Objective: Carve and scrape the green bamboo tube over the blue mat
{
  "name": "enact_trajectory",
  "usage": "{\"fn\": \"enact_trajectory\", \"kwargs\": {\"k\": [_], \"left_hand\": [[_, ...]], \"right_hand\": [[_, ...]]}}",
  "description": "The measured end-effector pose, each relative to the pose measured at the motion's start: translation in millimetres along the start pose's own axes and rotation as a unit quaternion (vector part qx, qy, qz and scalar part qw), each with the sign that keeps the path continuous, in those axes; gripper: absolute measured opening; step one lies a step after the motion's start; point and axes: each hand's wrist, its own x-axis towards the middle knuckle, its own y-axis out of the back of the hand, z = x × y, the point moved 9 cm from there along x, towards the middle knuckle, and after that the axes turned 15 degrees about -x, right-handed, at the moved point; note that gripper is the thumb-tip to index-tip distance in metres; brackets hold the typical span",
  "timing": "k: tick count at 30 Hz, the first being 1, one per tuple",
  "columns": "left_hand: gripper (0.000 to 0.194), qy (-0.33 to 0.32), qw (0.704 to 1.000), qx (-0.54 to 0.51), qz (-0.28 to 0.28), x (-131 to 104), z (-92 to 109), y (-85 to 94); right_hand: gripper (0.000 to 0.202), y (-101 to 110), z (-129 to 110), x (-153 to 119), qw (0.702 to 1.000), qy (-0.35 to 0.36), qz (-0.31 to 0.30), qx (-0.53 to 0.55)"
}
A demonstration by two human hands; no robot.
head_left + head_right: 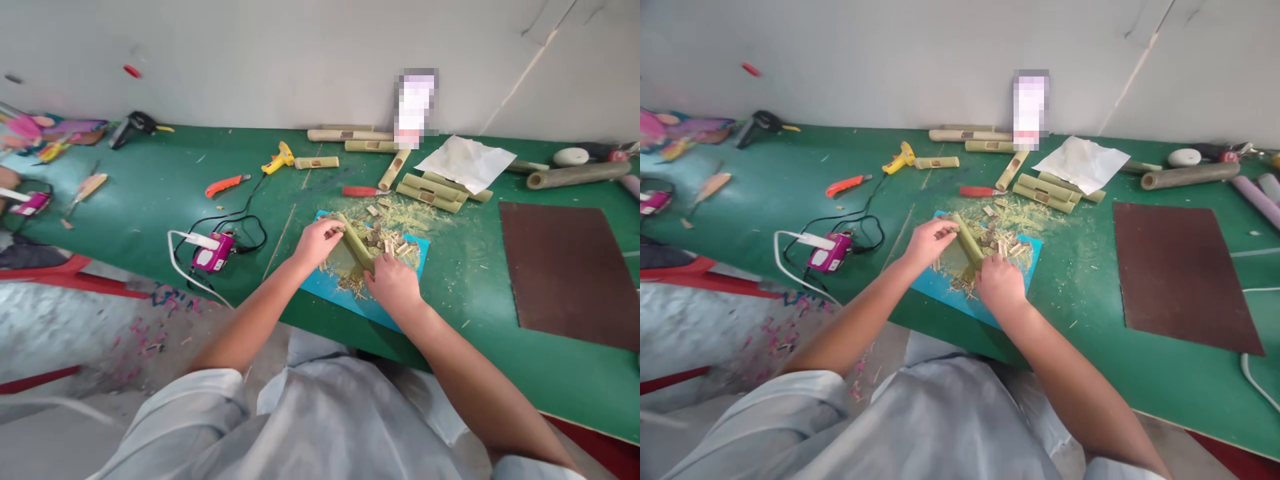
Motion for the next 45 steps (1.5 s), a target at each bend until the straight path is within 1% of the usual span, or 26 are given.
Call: {"fn": "enact_trajectory", "kwargs": {"k": [6,10,14,18,21,25,26,30,34,35,38,39,42,43,45], "left_hand": [[0.014,-0.007,0.999,0.019,0.032,0,7,9.5],[0.013,-0.019,0.998,0.037,0.037,8,1,11.3],[0.011,-0.039,0.998,0.049,0.01,15,-6,8.4],[0.009,-0.069,0.995,0.061,-0.026,16,-6,4.1],[0.014,-0.095,0.992,0.063,-0.052,11,1,-2.7],[0.019,-0.146,0.98,0.063,-0.122,1,14,-21.6],[0.02,-0.155,0.977,0.066,-0.132,0,16,-24.4],[0.031,-0.167,0.975,0.085,-0.122,-2,20,-25.8],[0.026,-0.194,0.963,0.088,-0.163,-9,28,-37.1],[0.026,-0.194,0.963,0.093,-0.16,-9,29,-37.3],[0.031,-0.174,0.971,0.104,-0.123,-8,30,-32.9],[0.031,-0.169,0.972,0.105,-0.122,-10,31,-33.9],[0.027,-0.179,0.965,0.099,-0.165,-21,37,-44.3],[0.026,-0.181,0.964,0.099,-0.167,-24,38,-44.3],[0.027,-0.176,0.969,0.108,-0.138,-25,36,-36.7]], "right_hand": [[0.026,-1,1,2,1.0,0.004,-0.012,0.002],[0.025,1,0,0,1.0,0.005,-0.01,-0.002],[0.024,2,-2,-1,1.0,0.003,-0.006,-0.007],[0.024,1,-4,-2,1.0,0.0,0.0,-0.015],[0.023,0,-4,-3,1.0,-0.006,0.01,-0.019],[0.024,-2,-4,-5,0.999,-0.012,0.027,-0.022],[0.024,-2,-3,-6,0.999,-0.014,0.032,-0.022],[0.025,-2,-2,-8,0.998,-0.026,0.053,-0.021],[0.028,-2,-2,-12,0.997,-0.032,0.073,-0.017],[0.029,-2,-2,-12,0.996,-0.034,0.078,-0.016],[0.031,-3,-1,-14,0.995,-0.041,0.089,-0.011],[0.031,-3,0,-15,0.995,-0.042,0.092,-0.009],[0.031,-4,0,-15,0.994,-0.044,0.098,-0.004],[0.031,-4,0,-15,0.994,-0.044,0.099,-0.003],[0.031,-3,0,-15,0.994,-0.046,0.102,-0.001]]}}
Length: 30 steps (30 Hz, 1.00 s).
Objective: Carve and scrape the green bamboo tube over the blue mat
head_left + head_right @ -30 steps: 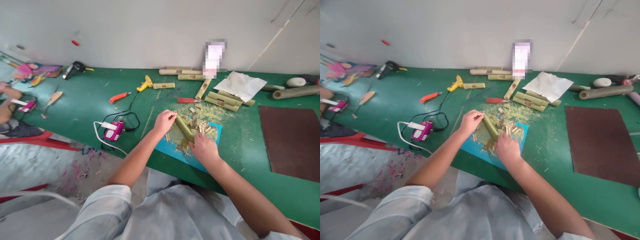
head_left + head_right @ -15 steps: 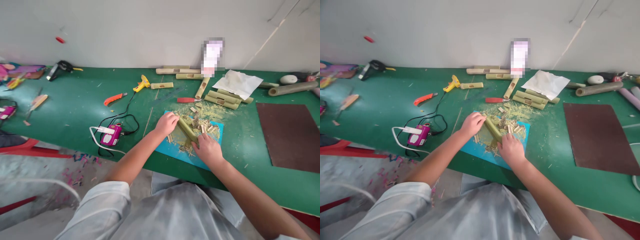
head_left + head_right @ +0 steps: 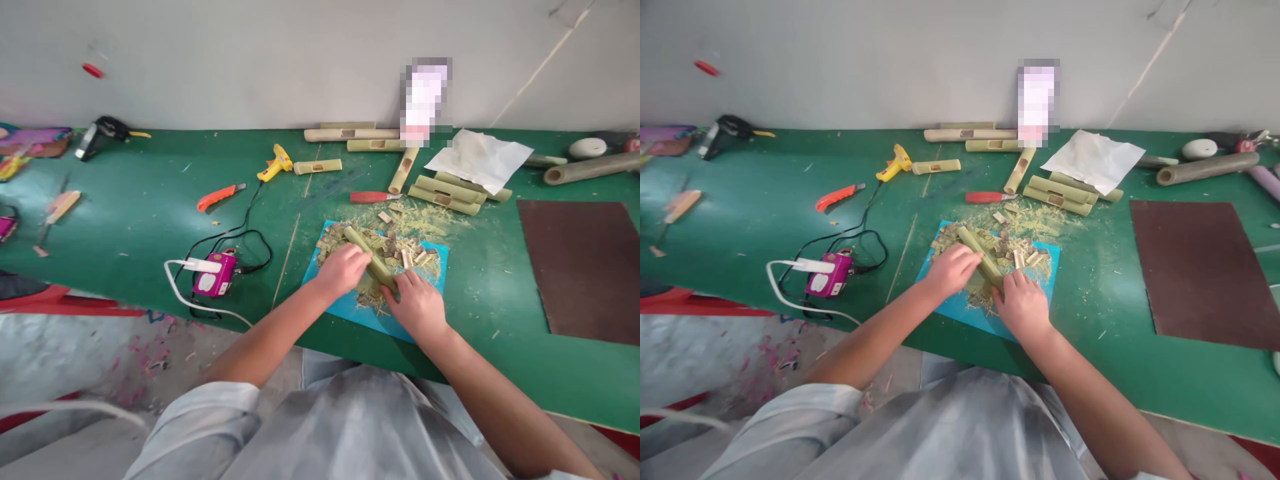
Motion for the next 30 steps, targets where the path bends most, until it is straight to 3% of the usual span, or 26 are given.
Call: {"fn": "enact_trajectory", "kwargs": {"k": [3,7,11,15,20,24,28,30], "left_hand": [[0.029,0.02,0.999,0.019,0.039,-4,-4,10.3],[0.026,-0.02,0.999,0.005,-0.025,-7,9,-1.8],[0.026,-0.004,1.0,0.026,0.01,-5,6,4.5],[0.027,-0.033,0.998,0.006,-0.051,-3,13,-7.7],[0.028,-0.013,1.0,0.024,-0.007,0,19,-3.0],[0.026,-0.058,0.996,-0.015,-0.067,-4,38,-15.1],[0.023,-0.035,0.999,0.016,-0.033,-3,32,-3.7],[0.025,-0.04,0.998,0.024,-0.044,-2,35,-4.5]], "right_hand": [[0.031,1,1,1,1.0,-0.002,0.004,0.004],[0.03,0,4,2,1.0,0.001,0.007,0.016],[0.03,-1,5,2,1.0,-0.003,0.007,0.025],[0.028,-2,5,2,1.0,-0.006,0.004,0.03],[0.026,-5,8,2,0.999,-0.018,-0.001,0.036],[0.026,-8,9,2,0.999,-0.02,-0.003,0.04],[0.028,-7,9,1,0.999,-0.024,-0.002,0.039],[0.026,-6,8,1,0.999,-0.021,-0.002,0.038]]}}
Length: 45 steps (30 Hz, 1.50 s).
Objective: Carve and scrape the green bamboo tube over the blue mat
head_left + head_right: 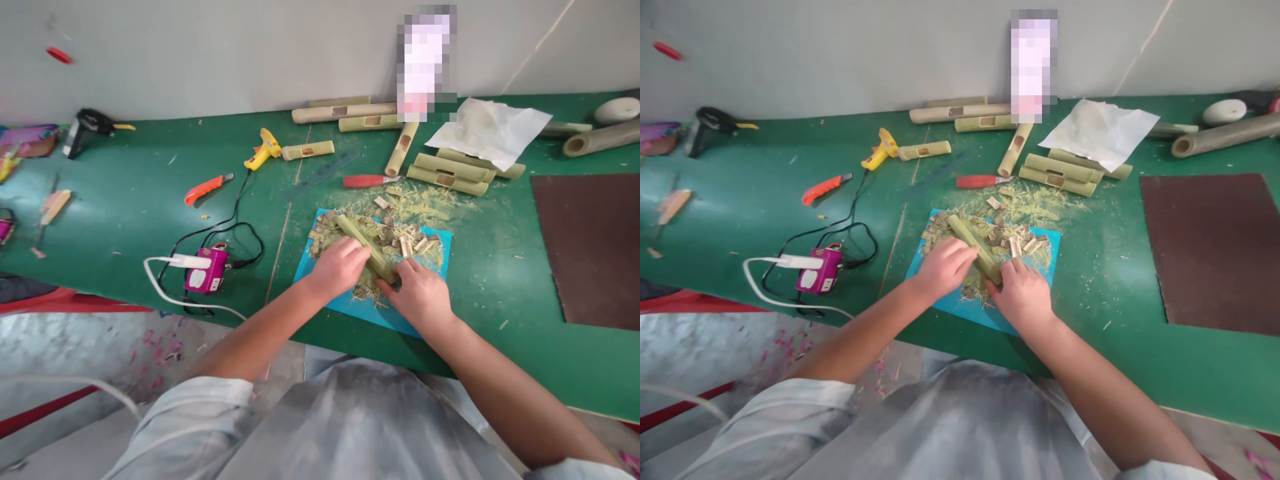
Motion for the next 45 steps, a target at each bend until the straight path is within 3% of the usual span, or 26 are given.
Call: {"fn": "enact_trajectory", "kwargs": {"k": [3,10,17,23,37,45], "left_hand": [[0.026,-0.05,0.997,-0.016,-0.049,0,13,-8.4],[0.021,-0.024,1.0,0.006,0.005,8,-13,10.1],[0.024,-0.04,0.999,-0.012,-0.014,14,-4,12.6],[0.022,-0.054,0.998,-0.033,-0.022,8,1,2.3],[0.016,-0.053,0.996,-0.076,-0.001,7,-3,6.2],[0.017,-0.057,0.996,-0.065,-0.003,4,-1,3.4]], "right_hand": [[0.024,1,-2,-1,1.0,0.009,0.002,-0.003],[0.028,6,-2,-1,0.999,0.012,0.039,-0.015],[0.026,11,-2,-3,0.998,0.015,0.062,-0.011],[0.026,13,-1,-5,0.997,0.018,0.081,-0.008],[0.025,6,3,-3,1.0,-0.008,0.008,0.027],[0.028,11,1,-6,0.999,-0.003,0.028,-0.027]]}}
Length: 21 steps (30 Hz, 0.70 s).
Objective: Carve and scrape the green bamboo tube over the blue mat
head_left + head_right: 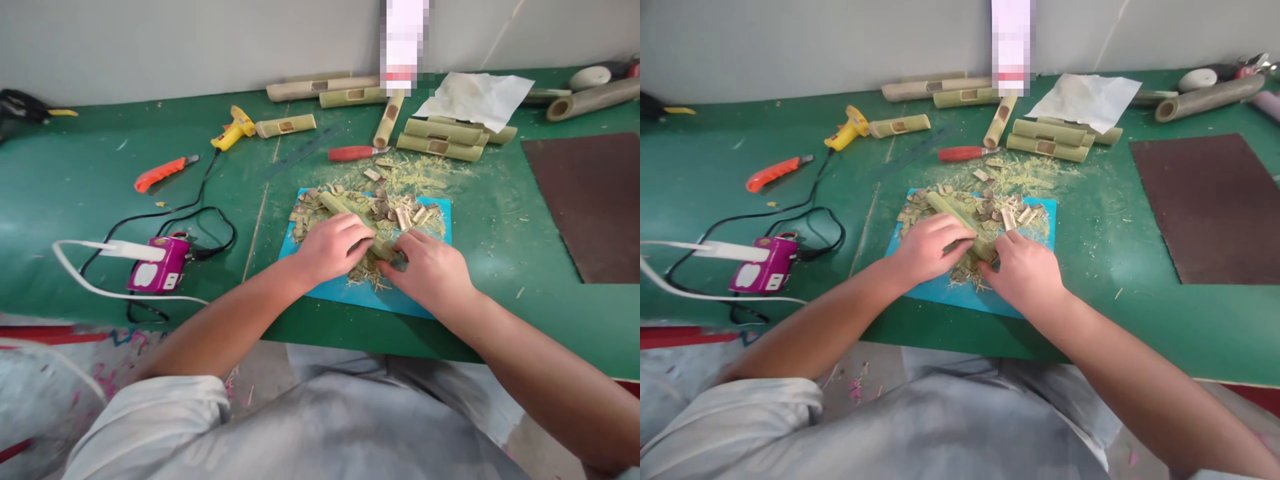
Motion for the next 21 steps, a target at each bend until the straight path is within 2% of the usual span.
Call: {"fn": "enact_trajectory", "kwargs": {"k": [5,9,15,18,21], "left_hand": [[0.016,-0.012,1.0,-0.011,0.0,1,0,1.0],[0.016,-0.012,1.0,-0.007,0.001,1,1,0.1],[0.022,-0.047,0.998,0.03,-0.026,-3,14,-8.3],[0.023,-0.066,0.997,0.038,-0.019,-5,11,-3.2],[0.022,-0.045,0.998,0.044,0.009,-5,2,6.0]], "right_hand": [[0.027,7,-6,4,0.998,0.041,-0.016,-0.055],[0.031,8,-8,11,0.995,0.072,-0.03,-0.06],[0.027,3,0,15,0.998,0.061,-0.022,-0.007],[0.029,-1,4,13,0.998,0.055,-0.014,0.024],[0.032,0,4,11,0.997,0.068,0.013,0.038]]}}
